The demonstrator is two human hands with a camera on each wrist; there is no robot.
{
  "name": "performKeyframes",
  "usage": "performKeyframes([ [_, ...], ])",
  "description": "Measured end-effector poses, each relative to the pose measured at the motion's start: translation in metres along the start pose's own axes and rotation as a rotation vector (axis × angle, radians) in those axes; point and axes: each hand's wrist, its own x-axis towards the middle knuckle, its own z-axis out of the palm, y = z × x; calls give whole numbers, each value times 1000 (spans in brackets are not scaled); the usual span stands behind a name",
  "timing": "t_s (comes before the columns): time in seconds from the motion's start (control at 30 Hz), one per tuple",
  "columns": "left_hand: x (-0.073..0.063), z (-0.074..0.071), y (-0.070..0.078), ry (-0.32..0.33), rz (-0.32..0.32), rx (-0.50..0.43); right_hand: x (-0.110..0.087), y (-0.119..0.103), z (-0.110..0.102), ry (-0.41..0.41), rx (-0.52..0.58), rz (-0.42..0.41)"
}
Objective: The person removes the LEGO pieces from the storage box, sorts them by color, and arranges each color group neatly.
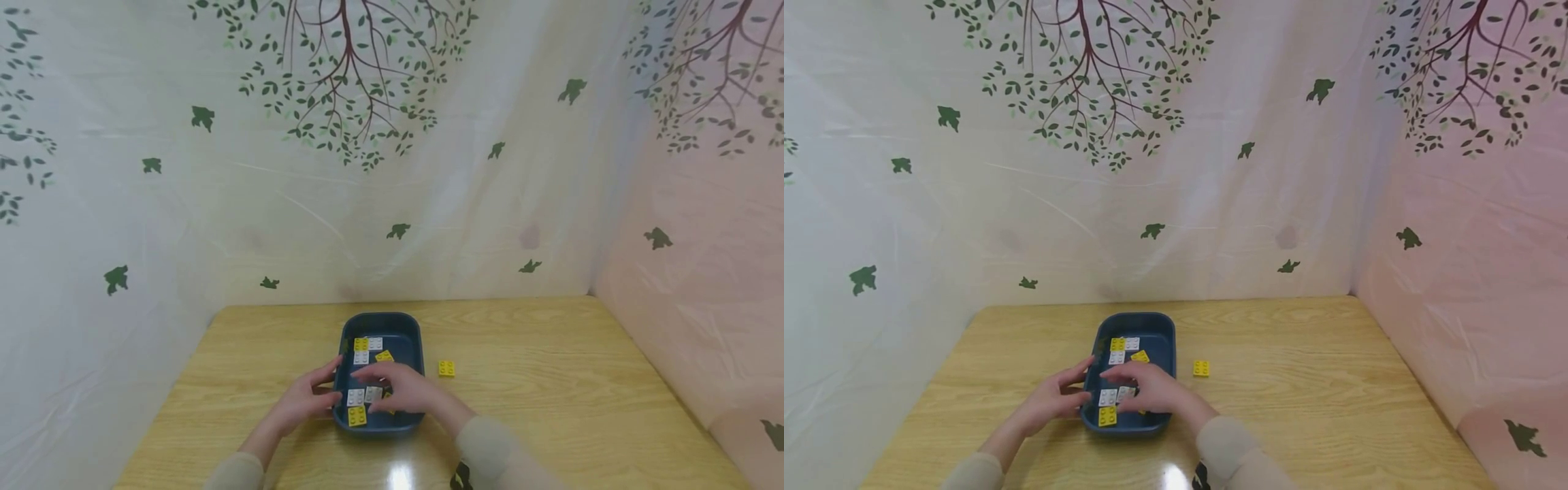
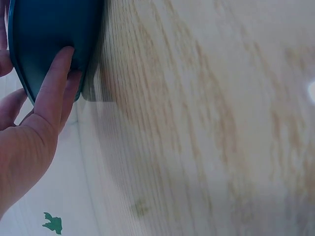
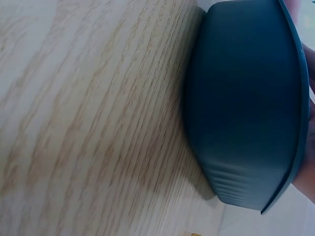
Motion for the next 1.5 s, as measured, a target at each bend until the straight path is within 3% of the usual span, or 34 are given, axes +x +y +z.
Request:
performKeyframes([
  [0.6,-3,1,2,-15,10,-7,11,6,8,-179,-21,-15],
  [1.5,-3,3,1,-1,4,-23,20,15,21,-156,-259,-29],
])
